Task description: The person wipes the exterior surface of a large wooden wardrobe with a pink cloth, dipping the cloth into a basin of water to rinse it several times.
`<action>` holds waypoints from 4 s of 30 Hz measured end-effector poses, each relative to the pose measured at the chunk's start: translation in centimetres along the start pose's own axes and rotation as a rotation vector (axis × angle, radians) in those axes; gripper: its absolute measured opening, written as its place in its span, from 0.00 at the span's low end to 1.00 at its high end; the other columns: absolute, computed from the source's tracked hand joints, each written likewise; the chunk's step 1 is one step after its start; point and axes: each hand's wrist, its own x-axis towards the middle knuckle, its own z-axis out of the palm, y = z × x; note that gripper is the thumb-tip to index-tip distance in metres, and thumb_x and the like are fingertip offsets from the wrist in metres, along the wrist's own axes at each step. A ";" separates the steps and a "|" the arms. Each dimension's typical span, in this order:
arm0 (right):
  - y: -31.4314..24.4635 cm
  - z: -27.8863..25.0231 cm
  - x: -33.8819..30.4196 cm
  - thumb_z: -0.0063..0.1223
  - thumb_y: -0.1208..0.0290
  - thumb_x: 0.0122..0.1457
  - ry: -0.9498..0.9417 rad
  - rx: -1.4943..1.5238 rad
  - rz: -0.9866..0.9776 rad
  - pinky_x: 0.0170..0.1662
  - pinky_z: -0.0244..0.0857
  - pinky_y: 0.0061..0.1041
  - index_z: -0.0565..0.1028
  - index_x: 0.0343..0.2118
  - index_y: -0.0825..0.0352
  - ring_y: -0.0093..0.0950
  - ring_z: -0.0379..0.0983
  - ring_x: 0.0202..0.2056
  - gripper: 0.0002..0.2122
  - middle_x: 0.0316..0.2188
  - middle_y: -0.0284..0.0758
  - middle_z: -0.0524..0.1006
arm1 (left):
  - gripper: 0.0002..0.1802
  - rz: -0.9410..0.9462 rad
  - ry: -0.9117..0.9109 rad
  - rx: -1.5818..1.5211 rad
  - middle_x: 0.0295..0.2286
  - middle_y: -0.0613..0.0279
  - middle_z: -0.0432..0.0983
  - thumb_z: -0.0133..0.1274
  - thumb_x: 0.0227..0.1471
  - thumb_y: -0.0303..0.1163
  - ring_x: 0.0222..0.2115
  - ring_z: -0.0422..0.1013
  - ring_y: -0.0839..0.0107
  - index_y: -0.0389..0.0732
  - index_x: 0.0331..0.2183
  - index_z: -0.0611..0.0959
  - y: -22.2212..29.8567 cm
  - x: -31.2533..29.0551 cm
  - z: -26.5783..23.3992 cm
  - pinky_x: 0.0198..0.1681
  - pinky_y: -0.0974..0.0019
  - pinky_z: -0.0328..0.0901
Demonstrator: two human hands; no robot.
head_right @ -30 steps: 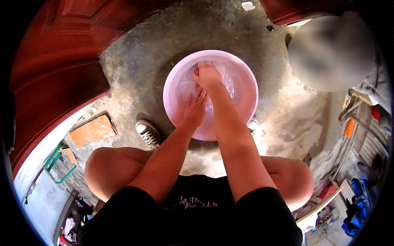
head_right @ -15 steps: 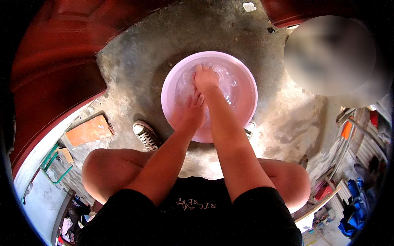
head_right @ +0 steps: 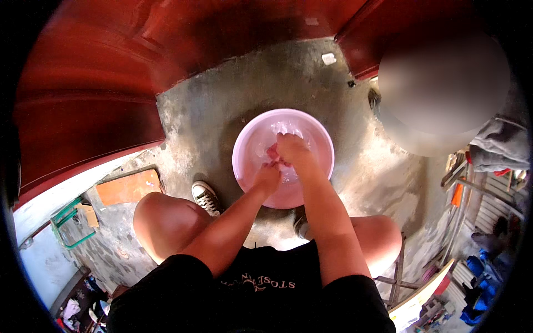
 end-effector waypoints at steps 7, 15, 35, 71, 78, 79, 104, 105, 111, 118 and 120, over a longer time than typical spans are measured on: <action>-3.8 -5.8 -7.6 0.49 0.68 0.61 -0.001 -0.028 -0.164 0.47 0.73 0.48 0.70 0.49 0.76 0.53 0.79 0.43 0.18 0.42 0.57 0.78 | 0.37 -0.215 -0.235 -2.111 0.51 0.66 0.77 0.35 0.63 0.71 0.50 0.75 0.63 0.52 0.53 0.77 6.0 -1.1 -4.1 0.50 0.54 0.73; -1.8 -2.7 -12.7 0.54 0.65 0.59 0.090 0.122 -0.312 0.44 0.71 0.46 0.62 0.49 0.70 0.52 0.77 0.40 0.20 0.37 0.53 0.78 | 0.24 -0.236 -0.167 -2.322 0.39 0.71 0.80 0.50 0.61 0.63 0.40 0.77 0.71 0.53 0.43 0.82 6.8 -1.9 -3.1 0.40 0.64 0.75; -2.8 -6.9 -11.9 0.51 0.75 0.57 0.475 -0.180 -0.334 0.51 0.71 0.39 0.70 0.56 0.61 0.44 0.78 0.47 0.22 0.51 0.43 0.76 | 0.20 -0.424 -0.024 -1.570 0.14 0.61 0.71 0.58 0.59 0.46 0.09 0.65 0.65 0.44 0.21 0.79 3.4 -1.9 -8.1 0.11 0.58 0.60; 1.9 -4.6 -8.4 0.62 0.67 0.48 -0.319 0.309 0.049 0.38 0.73 0.34 0.78 0.40 0.67 0.40 0.81 0.33 0.16 0.28 0.43 0.82 | 0.16 0.244 0.399 0.351 0.28 0.51 0.82 0.58 0.49 0.38 0.33 0.81 0.53 0.44 0.40 0.78 6.0 -3.9 -12.5 0.35 0.47 0.73; 2.7 -2.8 -8.9 0.71 0.61 0.50 0.396 -0.102 -0.339 0.61 0.65 0.43 0.63 0.64 0.59 0.48 0.66 0.59 0.38 0.62 0.43 0.66 | 0.15 -0.192 -0.199 -0.576 0.24 0.61 0.77 0.61 0.51 0.39 0.20 0.73 0.67 0.45 0.39 0.78 4.2 -2.1 -14.3 0.20 0.61 0.64; 2.6 -2.8 -9.3 0.71 0.61 0.49 0.366 -0.120 -0.361 0.61 0.65 0.43 0.63 0.64 0.59 0.48 0.65 0.60 0.39 0.62 0.42 0.65 | 0.14 -0.321 -0.386 -0.809 0.23 0.64 0.75 0.62 0.52 0.40 0.17 0.70 0.71 0.46 0.38 0.77 4.1 -2.0 -14.9 0.17 0.65 0.62; 1.5 -2.4 -9.2 0.63 0.61 0.47 0.067 0.023 -0.062 0.50 0.72 0.43 0.77 0.46 0.64 0.47 0.80 0.43 0.23 0.39 0.46 0.83 | 0.23 0.180 0.271 0.263 0.29 0.48 0.83 0.65 0.44 0.47 0.31 0.81 0.50 0.38 0.35 0.81 7.0 -3.8 -14.6 0.35 0.49 0.75; 0.6 -3.2 -9.7 0.64 0.62 0.49 0.054 0.005 -0.055 0.52 0.71 0.43 0.75 0.49 0.65 0.47 0.78 0.46 0.24 0.43 0.46 0.81 | 0.24 0.181 0.261 0.246 0.28 0.49 0.83 0.67 0.44 0.48 0.28 0.81 0.52 0.39 0.34 0.81 6.2 -3.7 -14.6 0.32 0.51 0.74; 0.9 -4.9 -11.0 0.71 0.64 0.50 0.504 -0.112 -0.350 0.62 0.64 0.42 0.65 0.61 0.63 0.46 0.65 0.61 0.36 0.64 0.41 0.63 | 0.22 -0.200 -0.438 -0.722 0.20 0.69 0.72 0.69 0.48 0.51 0.14 0.62 0.79 0.46 0.26 0.78 3.8 -2.8 -17.0 0.16 0.72 0.55; 1.1 -4.9 -10.7 0.64 0.68 0.52 0.344 -0.137 -0.269 0.51 0.73 0.42 0.72 0.55 0.66 0.44 0.78 0.49 0.26 0.46 0.45 0.80 | 0.17 -0.157 -0.937 -1.041 0.20 0.70 0.68 0.64 0.52 0.42 0.12 0.56 0.84 0.46 0.29 0.73 3.6 -2.9 -16.5 0.14 0.76 0.46; -0.9 -6.4 -11.5 0.61 0.70 0.50 0.153 -0.222 -0.165 0.47 0.74 0.42 0.77 0.48 0.67 0.44 0.81 0.43 0.20 0.39 0.46 0.82 | 0.15 -0.116 -0.677 -0.609 0.22 0.69 0.69 0.63 0.51 0.40 0.13 0.57 0.83 0.45 0.29 0.74 4.6 -3.2 -16.1 0.14 0.76 0.48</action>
